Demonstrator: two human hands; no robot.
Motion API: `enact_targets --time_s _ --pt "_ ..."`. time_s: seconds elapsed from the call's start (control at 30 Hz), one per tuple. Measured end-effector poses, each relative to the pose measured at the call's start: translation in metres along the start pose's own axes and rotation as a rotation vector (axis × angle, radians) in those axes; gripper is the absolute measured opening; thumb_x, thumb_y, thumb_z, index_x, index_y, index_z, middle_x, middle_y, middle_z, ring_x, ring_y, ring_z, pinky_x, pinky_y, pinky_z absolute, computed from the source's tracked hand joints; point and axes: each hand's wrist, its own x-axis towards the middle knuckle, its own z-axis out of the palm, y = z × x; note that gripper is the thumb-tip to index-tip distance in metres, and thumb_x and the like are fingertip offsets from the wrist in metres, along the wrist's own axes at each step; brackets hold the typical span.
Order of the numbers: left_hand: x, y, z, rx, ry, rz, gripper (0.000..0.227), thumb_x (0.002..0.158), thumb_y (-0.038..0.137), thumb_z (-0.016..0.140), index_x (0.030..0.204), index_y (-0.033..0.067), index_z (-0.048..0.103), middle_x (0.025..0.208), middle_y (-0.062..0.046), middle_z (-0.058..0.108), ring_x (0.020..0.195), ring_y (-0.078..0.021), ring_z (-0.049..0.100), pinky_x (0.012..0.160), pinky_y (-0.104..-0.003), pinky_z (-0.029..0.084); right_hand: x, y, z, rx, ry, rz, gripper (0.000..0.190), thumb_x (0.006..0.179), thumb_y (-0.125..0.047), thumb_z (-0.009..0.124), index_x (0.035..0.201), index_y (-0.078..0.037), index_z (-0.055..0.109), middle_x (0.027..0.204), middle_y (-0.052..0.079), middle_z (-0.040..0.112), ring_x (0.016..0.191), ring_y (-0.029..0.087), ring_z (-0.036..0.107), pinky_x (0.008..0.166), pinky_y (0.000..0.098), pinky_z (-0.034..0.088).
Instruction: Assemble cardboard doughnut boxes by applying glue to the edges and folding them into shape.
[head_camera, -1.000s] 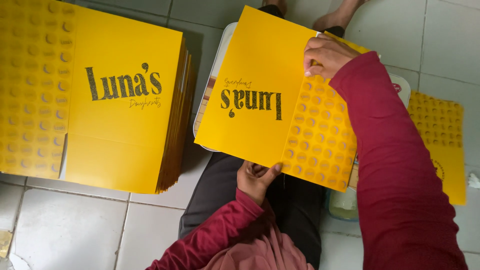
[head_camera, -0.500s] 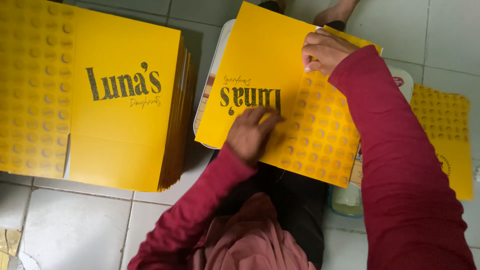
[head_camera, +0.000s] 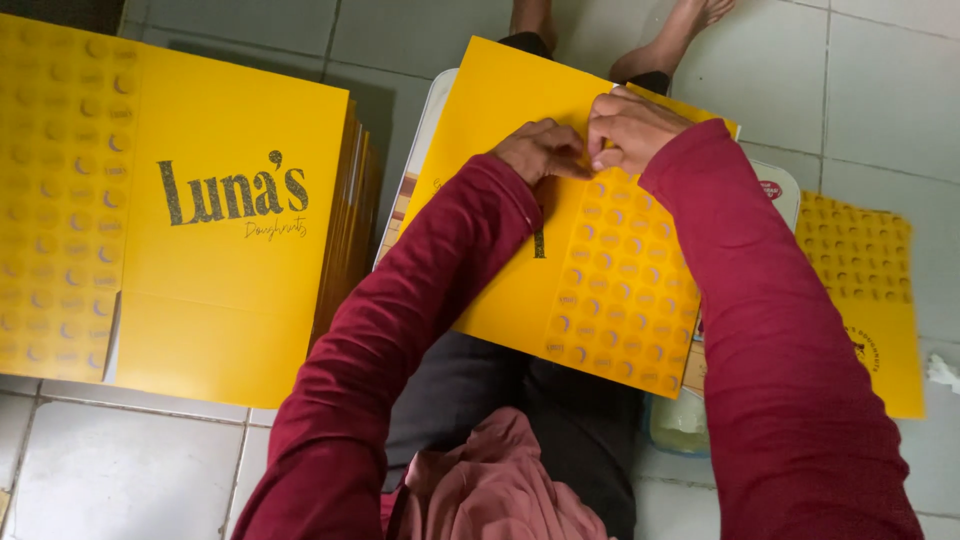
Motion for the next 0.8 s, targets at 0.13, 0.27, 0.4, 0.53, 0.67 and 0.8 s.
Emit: enact_targets --time_s 0.13,0.27,0.4,0.53,0.67,0.8 --pt "-0.005 -0.014 0.012 0.089 0.021 0.059 0.038 0.094 0.014 0.077 0.126 0.0355 0.075 0.128 0.0 0.06 0.114 -0.0272 0.057 0.096 -0.04 0.046 -0.005 -0.007 -0.007 0.03 0.035 -0.011 0.017 0.087 -0.031 0.082 0.094 -0.017 0.075 0.101 0.002 0.056 0.111 0.024 0.047 0.095 0.0361 0.042" --pt "-0.013 -0.028 0.03 0.157 0.033 0.11 0.038 0.097 0.014 0.077 0.129 0.0338 0.073 0.137 -0.004 0.057 0.128 -0.0317 0.052 0.106 -0.048 0.044 -0.028 -0.048 -0.023 0.08 0.141 0.082 0.026 0.089 -0.013 0.07 0.114 -0.01 0.063 0.112 0.009 0.056 0.111 0.029 0.053 0.094 0.0432 0.045" --pt "-0.006 0.014 0.013 0.206 0.193 0.036 0.026 0.105 0.018 0.064 0.123 0.0309 0.077 0.139 0.003 0.06 0.132 -0.0249 0.053 0.117 -0.047 0.037 -0.072 -0.087 0.028 -0.002 0.414 0.077 0.022 0.095 -0.015 0.061 0.116 -0.013 0.056 0.107 0.01 0.052 0.112 0.033 0.054 0.098 0.0454 0.045" --pt "-0.007 0.0 0.017 0.12 -0.007 0.008 0.024 0.108 0.025 0.061 0.129 0.0282 0.073 0.151 0.007 0.054 0.147 -0.0221 0.04 0.125 -0.051 0.025 -0.11 -0.194 0.057 0.089 0.468 0.054 0.034 0.094 -0.022 0.068 0.126 -0.008 0.064 0.124 0.014 0.063 0.125 0.037 0.058 0.106 0.0491 0.047" --pt "-0.008 -0.002 0.023 0.094 0.051 0.015 0.031 0.115 0.033 0.038 0.123 0.0314 0.068 0.14 0.012 0.061 0.141 -0.0135 0.047 0.127 -0.041 0.019 -0.123 -0.228 0.056 0.043 0.633 0.156 0.039 0.103 -0.027 0.064 0.133 -0.002 0.064 0.137 0.018 0.063 0.134 0.039 0.055 0.114 0.051 0.044" --pt "-0.011 -0.027 0.045 0.376 0.181 0.159 0.031 0.112 0.044 0.034 0.12 0.0363 0.063 0.141 0.018 0.059 0.142 -0.0095 0.045 0.125 -0.037 0.02 -0.123 -0.23 0.064 0.021 0.682 0.182 0.039 0.103 -0.027 0.065 0.133 -0.002 0.066 0.139 0.016 0.063 0.136 0.037 0.055 0.116 0.0511 0.043"
